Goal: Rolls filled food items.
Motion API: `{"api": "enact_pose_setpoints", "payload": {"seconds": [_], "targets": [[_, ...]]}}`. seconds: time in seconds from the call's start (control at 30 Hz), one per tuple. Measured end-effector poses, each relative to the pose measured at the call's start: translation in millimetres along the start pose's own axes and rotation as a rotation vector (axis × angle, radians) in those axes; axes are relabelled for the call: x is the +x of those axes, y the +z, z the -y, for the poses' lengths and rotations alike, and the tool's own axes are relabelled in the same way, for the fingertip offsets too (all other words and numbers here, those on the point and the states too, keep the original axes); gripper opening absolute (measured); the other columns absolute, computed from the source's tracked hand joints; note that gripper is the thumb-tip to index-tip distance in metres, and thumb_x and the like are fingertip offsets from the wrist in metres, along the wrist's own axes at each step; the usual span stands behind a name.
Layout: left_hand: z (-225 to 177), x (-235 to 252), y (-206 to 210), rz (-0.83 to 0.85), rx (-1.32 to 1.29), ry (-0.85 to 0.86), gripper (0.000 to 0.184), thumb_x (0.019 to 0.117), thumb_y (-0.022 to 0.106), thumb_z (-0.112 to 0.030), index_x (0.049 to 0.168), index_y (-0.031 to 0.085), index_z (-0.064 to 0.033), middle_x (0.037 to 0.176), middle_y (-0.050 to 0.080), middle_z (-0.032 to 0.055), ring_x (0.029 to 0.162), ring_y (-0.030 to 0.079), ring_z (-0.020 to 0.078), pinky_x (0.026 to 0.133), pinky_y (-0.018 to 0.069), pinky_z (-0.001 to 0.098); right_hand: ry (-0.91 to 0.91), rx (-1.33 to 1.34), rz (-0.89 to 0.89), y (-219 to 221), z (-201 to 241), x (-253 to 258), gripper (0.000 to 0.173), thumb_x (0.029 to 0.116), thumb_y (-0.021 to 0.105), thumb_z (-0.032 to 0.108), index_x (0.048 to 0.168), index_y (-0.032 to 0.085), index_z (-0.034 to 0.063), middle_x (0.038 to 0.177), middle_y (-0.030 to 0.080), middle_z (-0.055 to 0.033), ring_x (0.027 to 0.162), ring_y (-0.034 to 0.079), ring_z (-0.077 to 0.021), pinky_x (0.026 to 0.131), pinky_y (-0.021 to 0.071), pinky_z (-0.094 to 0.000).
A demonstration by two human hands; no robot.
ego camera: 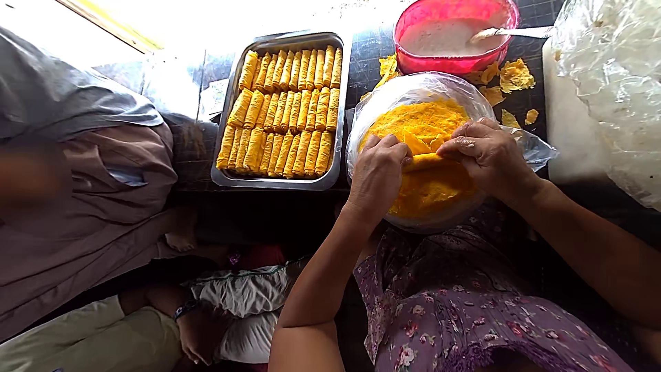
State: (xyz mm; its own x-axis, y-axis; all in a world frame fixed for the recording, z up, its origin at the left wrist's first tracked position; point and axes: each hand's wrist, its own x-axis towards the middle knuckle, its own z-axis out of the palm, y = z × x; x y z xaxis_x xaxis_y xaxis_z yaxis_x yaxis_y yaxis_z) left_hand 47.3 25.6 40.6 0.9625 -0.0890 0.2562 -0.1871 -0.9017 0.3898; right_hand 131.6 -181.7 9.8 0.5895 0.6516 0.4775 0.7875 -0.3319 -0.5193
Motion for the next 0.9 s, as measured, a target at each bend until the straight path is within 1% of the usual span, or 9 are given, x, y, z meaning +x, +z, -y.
{"api": "enact_pose_setpoints", "payload": {"seconds": [0.13,0.2,0.3,0.43,0.57,0.7,0.77,0.83,0.9], "targets": [[-3.5,0.9,-0.6,0.008,0.009,0.005,0.011,0.0974,0.065,-0.006,0.091,0.072,-0.0007,0.085,0.066,0.0134,0.086,0.064,0.0317,0.076,0.051,0.0421,-0.026,-0.106,0.014,-3.2,10.1,3.7,0.02,0.0948,0.06,-0.002,0.095,0.079,0.004,0.098,0.071,-0.0168,0.097,0.066,-0.0363,0.086,0.0525,-0.0461],[-9.5,2.4,-2.3,-0.01,0.02,0.031,0.007,0.0954,0.065,0.0,0.098,0.072,0.0012,0.09,0.067,0.0158,0.089,0.066,0.0339,0.079,0.0543,0.0435,-0.021,-0.18,0.045,-3.8,26.0,5.3,0.023,0.0935,0.056,-0.006,0.103,0.076,-0.0003,0.105,0.072,-0.0198,0.102,0.067,-0.0387,0.09,0.0542,-0.0478],[-17.9,-1.0,-6.6,-0.002,0.048,0.082,0.016,0.0933,0.06,0.009,0.096,0.073,0.0022,0.092,0.069,0.0169,0.088,0.067,0.0339,0.076,0.0554,0.0418,-0.003,-0.246,0.07,4.9,43.2,2.5,0.023,0.097,0.056,0.003,0.11,0.073,-0.004,0.11,0.072,-0.0222,0.106,0.069,-0.0398,0.091,0.0554,-0.0478],[-19.6,-2.4,-8.9,0.073,0.124,0.119,0.011,0.0932,0.07,-0.003,0.102,0.075,0.0027,0.095,0.07,0.0172,0.09,0.068,0.0336,0.077,0.056,0.0407,0.006,-0.299,0.058,16.4,44.0,-2.2,0.024,0.1,0.058,0.007,0.115,0.072,-0.0058,0.113,0.071,-0.0237,0.106,0.069,-0.0412,0.089,0.0556,-0.0485],[-18.1,-1.6,-0.8,0.047,0.162,0.142,0.008,0.0916,0.069,0.0,0.097,0.074,0.0038,0.093,0.069,0.0175,0.089,0.067,0.0341,0.075,0.0555,0.0409,-0.07,-0.306,0.003,21.2,33.2,-3.6,0.024,0.0954,0.055,-0.003,0.109,0.075,-0.0033,0.108,0.073,-0.0197,0.101,0.069,-0.0379,0.086,0.0549,-0.047],[-17.9,-2.8,4.6,0.021,0.171,0.151,0.009,0.0927,0.065,0.002,0.093,0.073,0.0036,0.09,0.069,0.0165,0.087,0.067,0.033,0.072,0.0545,0.0401,-0.119,-0.297,0.005,21.5,27.8,-3.8,0.024,0.0945,0.055,-0.003,0.105,0.076,-0.0019,0.106,0.073,-0.0179,0.1,0.068,-0.0367,0.085,0.0527,-0.0474],[-18.3,-2.5,4.9,0.014,0.182,0.152,0.009,0.0929,0.064,0.003,0.093,0.074,0.0033,0.088,0.069,0.0157,0.085,0.067,0.0322,0.072,0.0543,0.0393,-0.111,-0.268,0.05,16.5,26.5,-0.5,0.023,0.0953,0.056,-0.001,0.105,0.077,-0.0001,0.106,0.074,-0.017,0.101,0.068,-0.0363,0.086,0.0508,-0.0492],[-18.6,-1.7,6.1,-0.008,0.19,0.159,0.011,0.0931,0.063,0.004,0.093,0.074,0.0035,0.088,0.068,0.0157,0.085,0.067,0.032,0.072,0.055,0.0394,-0.096,-0.171,0.105,5.1,19.0,9.9,0.021,0.0977,0.059,0.012,0.104,0.077,0.0037,0.104,0.074,-0.0147,0.102,0.069,-0.0354,0.09,0.0497,-0.052],[-18.4,-2.0,8.1,-0.03,0.197,0.168,0.013,0.0934,0.061,0.004,0.095,0.074,0.004,0.088,0.068,0.0163,0.085,0.067,0.0324,0.073,0.0554,0.0399,-0.035,-0.047,0.087,-8.1,7.0,29.2,0.024,0.0992,0.061,0.019,0.108,0.078,0.0036,0.105,0.075,-0.0158,0.104,0.069,-0.0358,0.091,0.0527,-0.0519]]}}
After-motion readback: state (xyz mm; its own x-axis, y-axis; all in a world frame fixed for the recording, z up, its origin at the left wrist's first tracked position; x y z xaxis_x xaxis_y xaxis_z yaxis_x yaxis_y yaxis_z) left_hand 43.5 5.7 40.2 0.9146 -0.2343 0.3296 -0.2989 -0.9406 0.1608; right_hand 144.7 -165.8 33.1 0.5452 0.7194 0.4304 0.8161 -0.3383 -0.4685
